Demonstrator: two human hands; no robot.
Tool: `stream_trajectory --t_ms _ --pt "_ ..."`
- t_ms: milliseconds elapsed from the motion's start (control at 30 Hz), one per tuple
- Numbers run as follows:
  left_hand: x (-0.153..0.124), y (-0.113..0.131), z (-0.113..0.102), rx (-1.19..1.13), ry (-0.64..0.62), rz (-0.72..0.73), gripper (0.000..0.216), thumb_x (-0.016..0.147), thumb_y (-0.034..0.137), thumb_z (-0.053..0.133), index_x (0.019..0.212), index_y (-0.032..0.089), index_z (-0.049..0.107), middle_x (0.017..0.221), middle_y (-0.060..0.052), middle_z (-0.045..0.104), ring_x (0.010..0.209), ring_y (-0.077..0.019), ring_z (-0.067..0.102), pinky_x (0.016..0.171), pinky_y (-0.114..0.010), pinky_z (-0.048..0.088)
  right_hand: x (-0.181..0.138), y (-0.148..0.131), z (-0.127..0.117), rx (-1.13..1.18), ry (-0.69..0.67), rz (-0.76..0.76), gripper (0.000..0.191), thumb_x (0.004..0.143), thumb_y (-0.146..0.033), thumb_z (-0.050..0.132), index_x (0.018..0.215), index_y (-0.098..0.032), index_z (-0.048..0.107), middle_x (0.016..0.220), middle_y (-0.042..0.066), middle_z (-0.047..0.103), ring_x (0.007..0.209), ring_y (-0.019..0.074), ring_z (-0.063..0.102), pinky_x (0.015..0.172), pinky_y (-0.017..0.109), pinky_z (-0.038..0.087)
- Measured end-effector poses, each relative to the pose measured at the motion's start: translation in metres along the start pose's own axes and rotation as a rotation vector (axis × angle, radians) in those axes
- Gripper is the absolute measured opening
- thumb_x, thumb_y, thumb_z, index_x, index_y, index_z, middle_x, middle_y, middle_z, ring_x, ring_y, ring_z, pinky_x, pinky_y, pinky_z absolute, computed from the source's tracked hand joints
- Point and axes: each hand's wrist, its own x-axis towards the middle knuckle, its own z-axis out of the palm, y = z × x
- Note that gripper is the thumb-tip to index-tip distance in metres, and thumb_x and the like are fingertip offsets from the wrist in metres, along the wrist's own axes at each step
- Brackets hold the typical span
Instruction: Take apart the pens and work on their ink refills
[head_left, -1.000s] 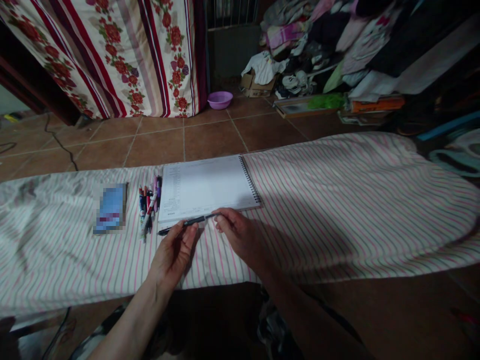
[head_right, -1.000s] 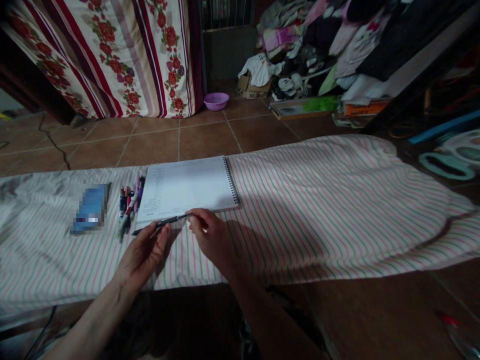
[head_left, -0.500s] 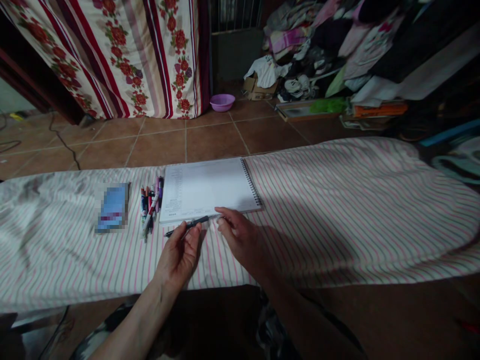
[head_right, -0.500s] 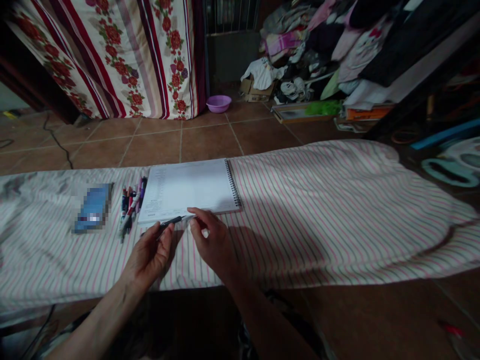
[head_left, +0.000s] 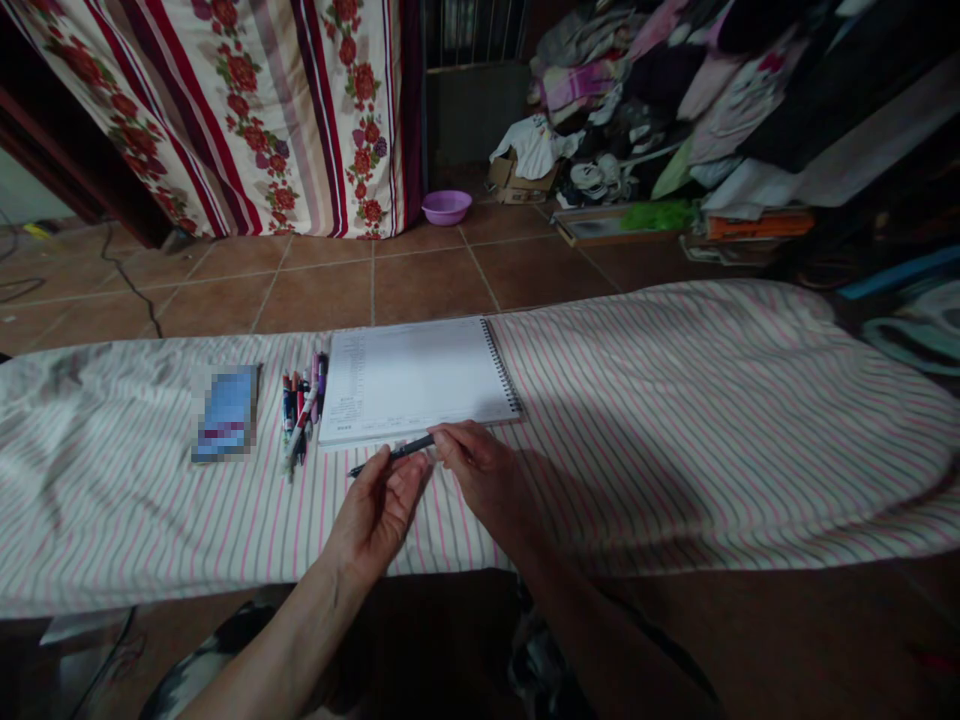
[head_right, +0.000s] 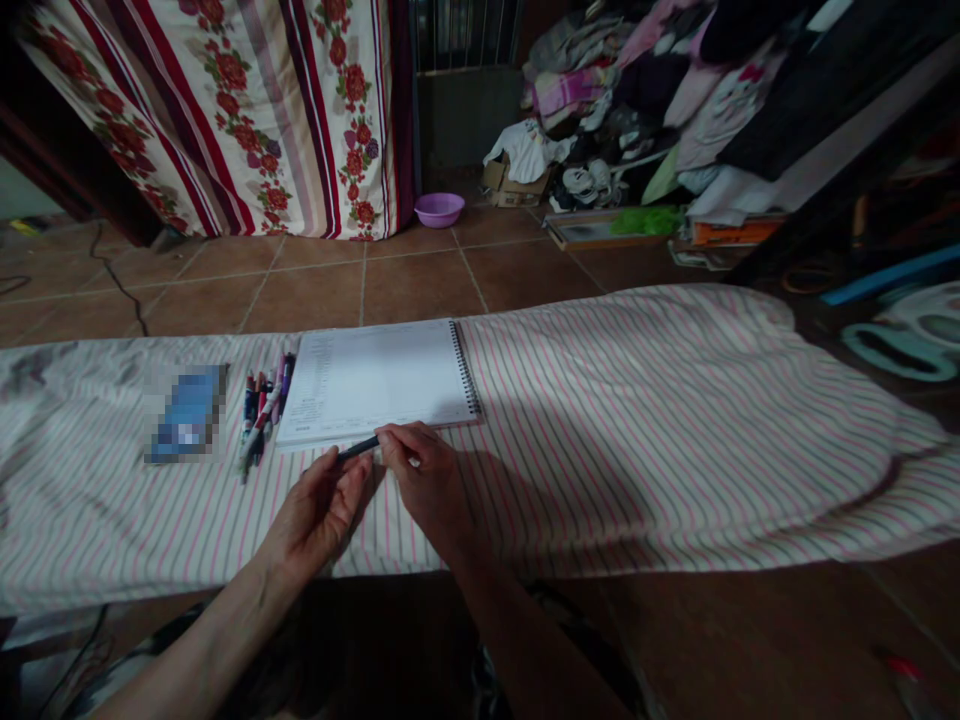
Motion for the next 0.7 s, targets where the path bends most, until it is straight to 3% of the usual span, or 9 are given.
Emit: stream_trajectory --t_ms 167,233,300,367,433,500,600,700 --pt "-0.004 -0.002 -0.001 0.278 -0.015 -0.142 0.038 0.089 0.027 0.036 0.072 0.003 0.058 0.07 -0.017 0.067 0.059 -0.0165 0.066 0.046 -0.017 0.05 0.002 -0.006 -0.004 -0.057 0.002 0.096 0.015 0.082 -0.025 0.05 0.078 -0.019 0.064 0.071 0.002 0.063 0.065 0.0124 0.058 0.063 0.023 0.045" --pt "-0.007 -0.007 -0.002 0.466 -0.028 -0.107 0.044 0.089 0.032 0.033 0.064 0.006 0.057 0.06 -0.015 0.065 0.047 -0.0148 0.061 0.035 -0.017 0.042 0.003 -0.008 -0.006 -0.081 -0.001 0.124 0.016 0.081 -0.025 0.05 0.076 -0.019 0.063 0.067 0.001 0.061 0.063 0.0127 0.058 0.063 0.023 0.045" --pt "-0.012 -0.013 -0.003 0.682 -0.028 0.076 0.045 0.086 0.038 0.034 0.056 0.011 0.052 0.048 -0.009 0.058 0.037 -0.0124 0.053 0.029 -0.018 0.031 0.004 -0.009 -0.007 -0.071 -0.007 0.149 0.017 0.081 -0.026 0.05 0.075 -0.019 0.063 0.065 0.001 0.06 0.062 0.0127 0.058 0.061 0.023 0.045" --pt "-0.014 -0.016 -0.004 0.893 0.047 0.44 0.035 0.082 0.037 0.043 0.056 0.014 0.049 0.043 -0.001 0.05 0.038 -0.0096 0.047 0.035 -0.018 0.034 0.004 -0.008 -0.008 -0.035 -0.017 0.174 0.017 0.081 -0.027 0.049 0.078 -0.018 0.063 0.067 0.001 0.061 0.062 0.0124 0.059 0.06 0.022 0.046" --pt "-0.014 -0.015 -0.005 1.13 0.125 0.798 0.023 0.078 0.035 0.05 0.065 0.017 0.052 0.051 0.002 0.051 0.049 -0.0113 0.05 0.048 -0.022 0.042 0.003 -0.007 -0.009 -0.005 -0.021 0.193 0.018 0.081 -0.029 0.049 0.079 -0.018 0.063 0.069 0.002 0.062 0.062 0.0121 0.059 0.059 0.021 0.046" --pt "-0.01 -0.011 -0.007 1.4 0.143 1.042 0.017 0.077 0.034 0.052 0.081 0.019 0.057 0.073 -0.002 0.059 0.07 -0.0163 0.056 0.065 -0.029 0.046 0.003 -0.004 -0.01 0.006 -0.021 0.209 0.018 0.082 -0.03 0.049 0.081 -0.019 0.063 0.069 0.002 0.062 0.062 0.012 0.059 0.059 0.021 0.046" --pt "-0.003 -0.004 -0.01 1.658 0.022 1.191 0.023 0.077 0.033 0.052 0.095 0.02 0.059 0.093 -0.006 0.061 0.091 -0.0216 0.054 0.081 -0.037 0.043 0.002 0.0 -0.01 0.009 -0.019 0.234 0.02 0.082 -0.033 0.049 0.082 -0.019 0.063 0.067 0.001 0.063 0.061 0.0122 0.059 0.06 0.021 0.045" --pt "0.001 -0.002 -0.013 1.693 -0.065 1.138 0.026 0.077 0.033 0.054 0.099 0.022 0.06 0.093 -0.006 0.064 0.089 -0.0212 0.056 0.08 -0.034 0.044 0.003 0.0 -0.009 0.002 -0.007 0.259 0.021 0.081 -0.035 0.049 0.081 -0.02 0.064 0.065 0.0 0.063 0.06 0.0127 0.059 0.06 0.022 0.045"
